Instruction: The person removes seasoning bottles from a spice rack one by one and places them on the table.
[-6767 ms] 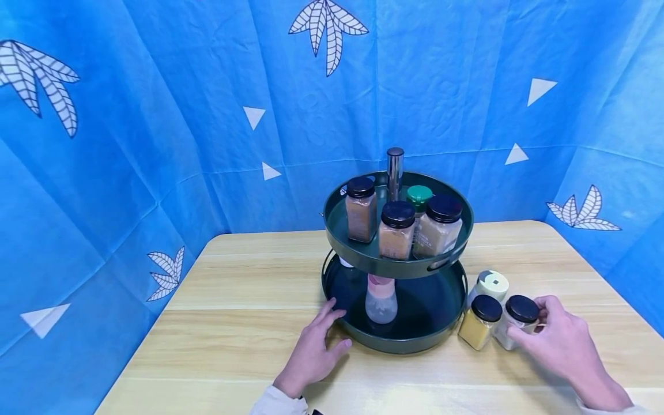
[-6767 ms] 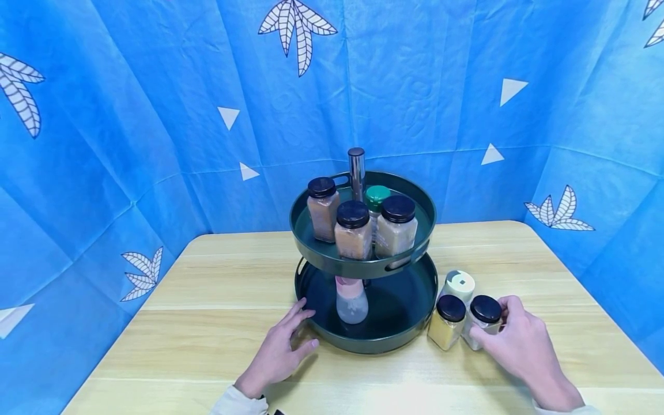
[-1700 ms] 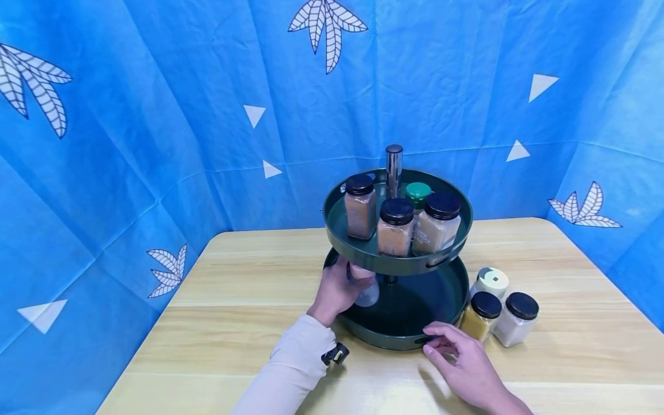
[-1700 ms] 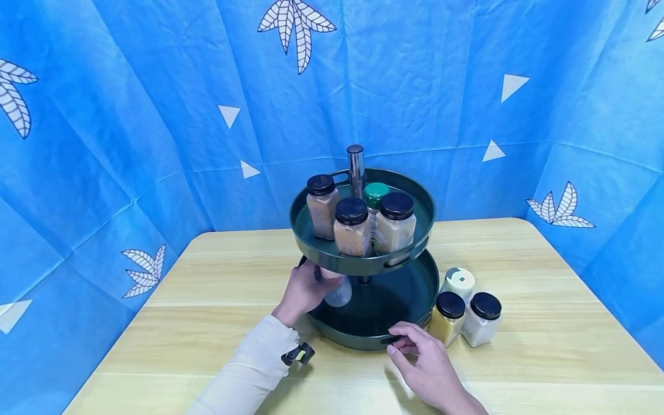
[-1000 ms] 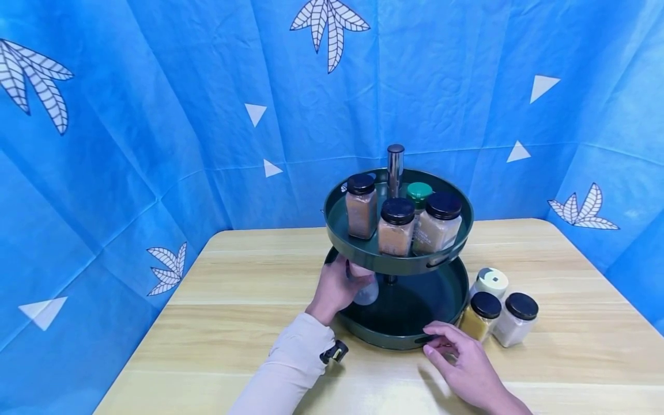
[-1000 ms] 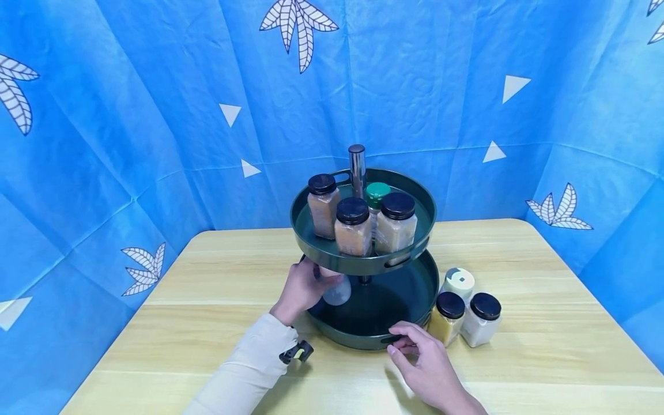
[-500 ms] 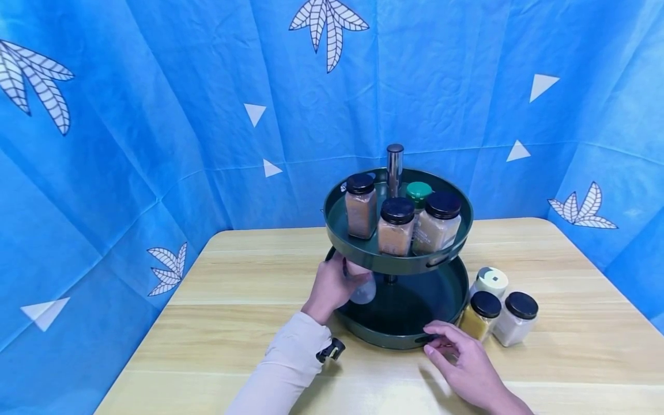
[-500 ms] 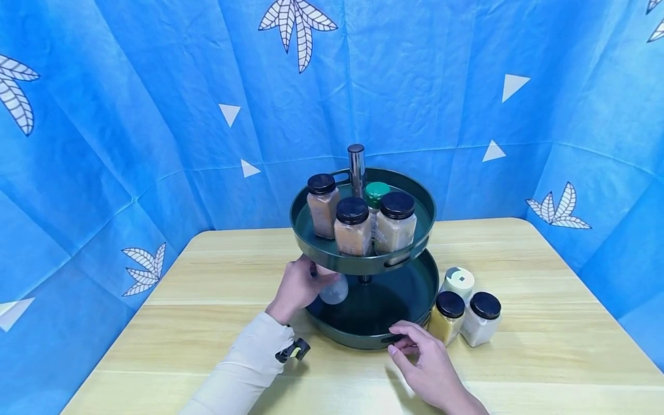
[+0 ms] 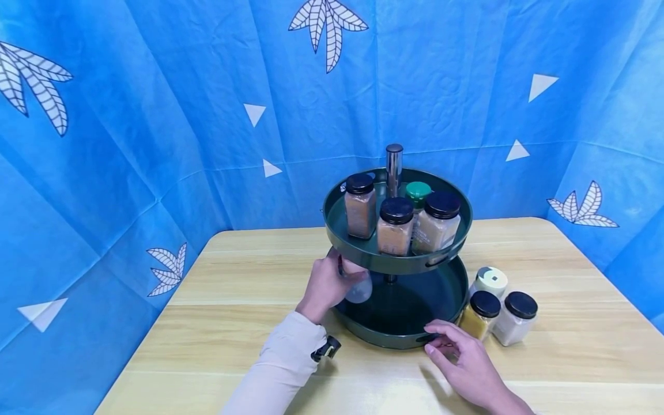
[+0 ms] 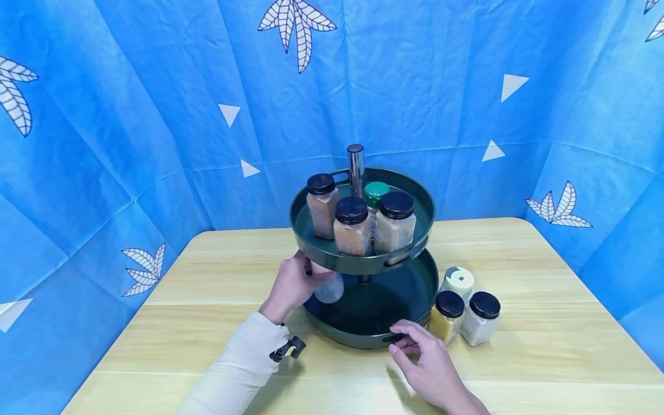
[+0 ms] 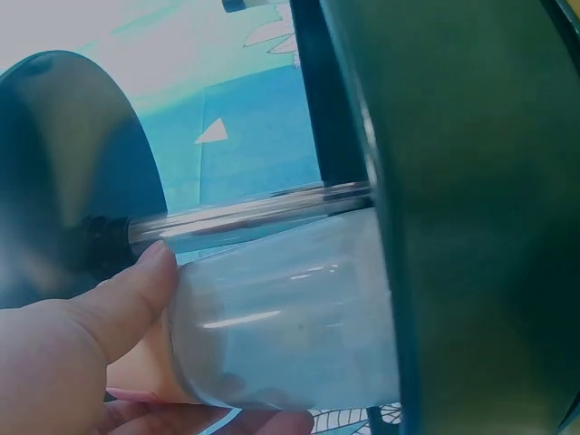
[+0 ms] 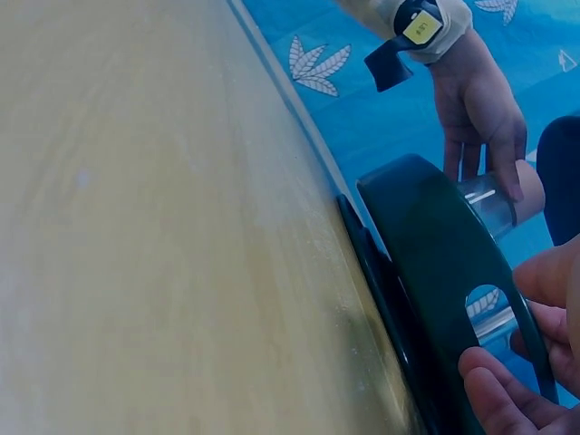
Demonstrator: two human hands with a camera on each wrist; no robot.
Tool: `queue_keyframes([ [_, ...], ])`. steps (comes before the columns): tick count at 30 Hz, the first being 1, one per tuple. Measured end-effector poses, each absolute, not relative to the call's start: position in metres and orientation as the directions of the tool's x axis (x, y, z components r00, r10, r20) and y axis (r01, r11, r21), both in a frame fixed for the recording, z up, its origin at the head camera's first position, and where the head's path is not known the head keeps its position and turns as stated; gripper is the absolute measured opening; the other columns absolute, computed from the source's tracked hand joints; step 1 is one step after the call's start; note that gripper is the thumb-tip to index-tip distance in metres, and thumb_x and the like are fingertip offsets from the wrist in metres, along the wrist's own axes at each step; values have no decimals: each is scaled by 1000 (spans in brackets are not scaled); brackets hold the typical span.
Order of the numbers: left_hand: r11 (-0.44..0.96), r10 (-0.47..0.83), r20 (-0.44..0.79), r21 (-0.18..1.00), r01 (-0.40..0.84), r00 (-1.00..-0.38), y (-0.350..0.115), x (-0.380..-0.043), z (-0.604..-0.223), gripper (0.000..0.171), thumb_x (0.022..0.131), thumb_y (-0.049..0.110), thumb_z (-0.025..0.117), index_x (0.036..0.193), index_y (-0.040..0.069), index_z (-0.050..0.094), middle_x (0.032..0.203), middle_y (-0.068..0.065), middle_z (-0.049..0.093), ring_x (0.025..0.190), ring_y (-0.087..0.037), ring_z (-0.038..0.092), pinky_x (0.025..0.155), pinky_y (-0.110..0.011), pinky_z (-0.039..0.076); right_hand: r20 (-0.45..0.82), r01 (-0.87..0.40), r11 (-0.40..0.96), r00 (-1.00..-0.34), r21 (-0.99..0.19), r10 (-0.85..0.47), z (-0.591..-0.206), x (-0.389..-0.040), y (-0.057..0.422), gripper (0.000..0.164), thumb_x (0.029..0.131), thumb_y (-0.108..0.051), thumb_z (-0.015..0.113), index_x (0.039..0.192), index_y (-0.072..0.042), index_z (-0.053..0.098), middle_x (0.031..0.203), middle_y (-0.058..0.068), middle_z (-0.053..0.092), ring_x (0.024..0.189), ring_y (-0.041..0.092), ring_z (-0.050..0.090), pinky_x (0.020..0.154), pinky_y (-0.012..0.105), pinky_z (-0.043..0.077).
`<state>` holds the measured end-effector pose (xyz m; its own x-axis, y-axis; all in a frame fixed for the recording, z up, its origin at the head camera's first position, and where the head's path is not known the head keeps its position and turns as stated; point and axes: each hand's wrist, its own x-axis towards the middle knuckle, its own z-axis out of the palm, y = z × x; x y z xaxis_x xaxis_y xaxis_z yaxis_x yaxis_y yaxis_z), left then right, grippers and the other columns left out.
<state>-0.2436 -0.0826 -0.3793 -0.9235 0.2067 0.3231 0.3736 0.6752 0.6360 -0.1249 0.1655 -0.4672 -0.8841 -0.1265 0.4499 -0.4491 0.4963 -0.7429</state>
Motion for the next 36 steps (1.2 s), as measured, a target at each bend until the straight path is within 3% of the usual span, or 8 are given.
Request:
queue_keyframes([
  [36, 703, 139, 280, 648, 294, -950, -90, -239, -363, 51, 75, 32, 80, 112, 7, 55, 111, -14, 69, 97, -27, 65, 83, -44, 57, 463, -459, 499, -878, -735, -125, -470, -126, 168, 28, 81, 3, 70, 106, -5, 63, 110, 12, 64, 78, 8, 64, 64, 27, 60],
])
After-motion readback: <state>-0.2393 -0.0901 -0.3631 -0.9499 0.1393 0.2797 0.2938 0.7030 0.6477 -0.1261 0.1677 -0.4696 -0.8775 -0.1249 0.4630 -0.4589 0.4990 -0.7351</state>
